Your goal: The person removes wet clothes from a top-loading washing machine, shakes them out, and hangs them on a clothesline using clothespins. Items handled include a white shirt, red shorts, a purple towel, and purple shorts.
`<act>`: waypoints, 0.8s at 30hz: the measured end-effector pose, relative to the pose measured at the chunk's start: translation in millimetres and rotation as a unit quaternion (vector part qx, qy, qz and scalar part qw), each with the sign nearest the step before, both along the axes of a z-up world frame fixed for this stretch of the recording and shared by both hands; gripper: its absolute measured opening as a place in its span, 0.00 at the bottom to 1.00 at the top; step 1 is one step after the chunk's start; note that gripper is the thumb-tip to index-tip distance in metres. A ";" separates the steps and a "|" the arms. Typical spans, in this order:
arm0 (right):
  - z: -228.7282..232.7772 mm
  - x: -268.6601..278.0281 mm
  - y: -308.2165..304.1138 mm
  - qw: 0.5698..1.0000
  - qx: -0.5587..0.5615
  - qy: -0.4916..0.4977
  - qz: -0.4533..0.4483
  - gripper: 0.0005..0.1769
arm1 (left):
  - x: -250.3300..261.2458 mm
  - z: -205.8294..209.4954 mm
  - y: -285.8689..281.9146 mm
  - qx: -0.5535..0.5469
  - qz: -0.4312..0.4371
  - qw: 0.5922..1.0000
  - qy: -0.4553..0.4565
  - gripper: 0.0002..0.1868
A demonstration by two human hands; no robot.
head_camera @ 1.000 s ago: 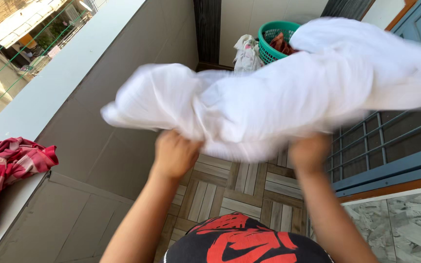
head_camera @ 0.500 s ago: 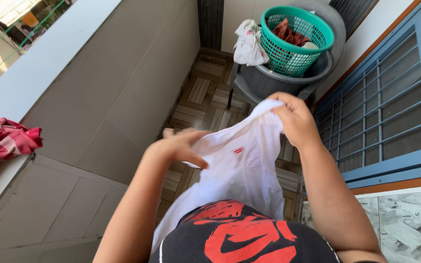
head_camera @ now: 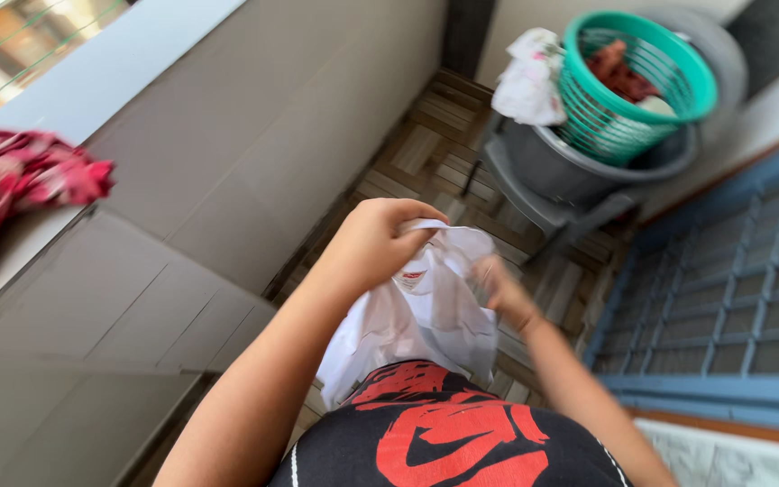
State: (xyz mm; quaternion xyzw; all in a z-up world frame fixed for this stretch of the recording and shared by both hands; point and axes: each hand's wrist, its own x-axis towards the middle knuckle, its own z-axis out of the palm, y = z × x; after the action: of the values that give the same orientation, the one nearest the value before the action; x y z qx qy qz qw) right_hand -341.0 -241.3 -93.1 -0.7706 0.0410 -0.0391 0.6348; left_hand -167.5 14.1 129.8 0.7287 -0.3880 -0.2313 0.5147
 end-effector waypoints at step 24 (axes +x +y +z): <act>39.0 173.4 184.4 0.786 -0.566 -0.212 -0.129 0.42 | -45.9 50.1 407.3 0.007 0.590 0.777 -0.220 0.08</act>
State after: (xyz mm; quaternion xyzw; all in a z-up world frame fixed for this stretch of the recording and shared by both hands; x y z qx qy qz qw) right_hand -167.6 -56.9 -54.1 -0.9516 -0.0253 -0.2990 0.0662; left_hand -213.3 421.4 179.9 0.8493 0.0171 0.2816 0.4462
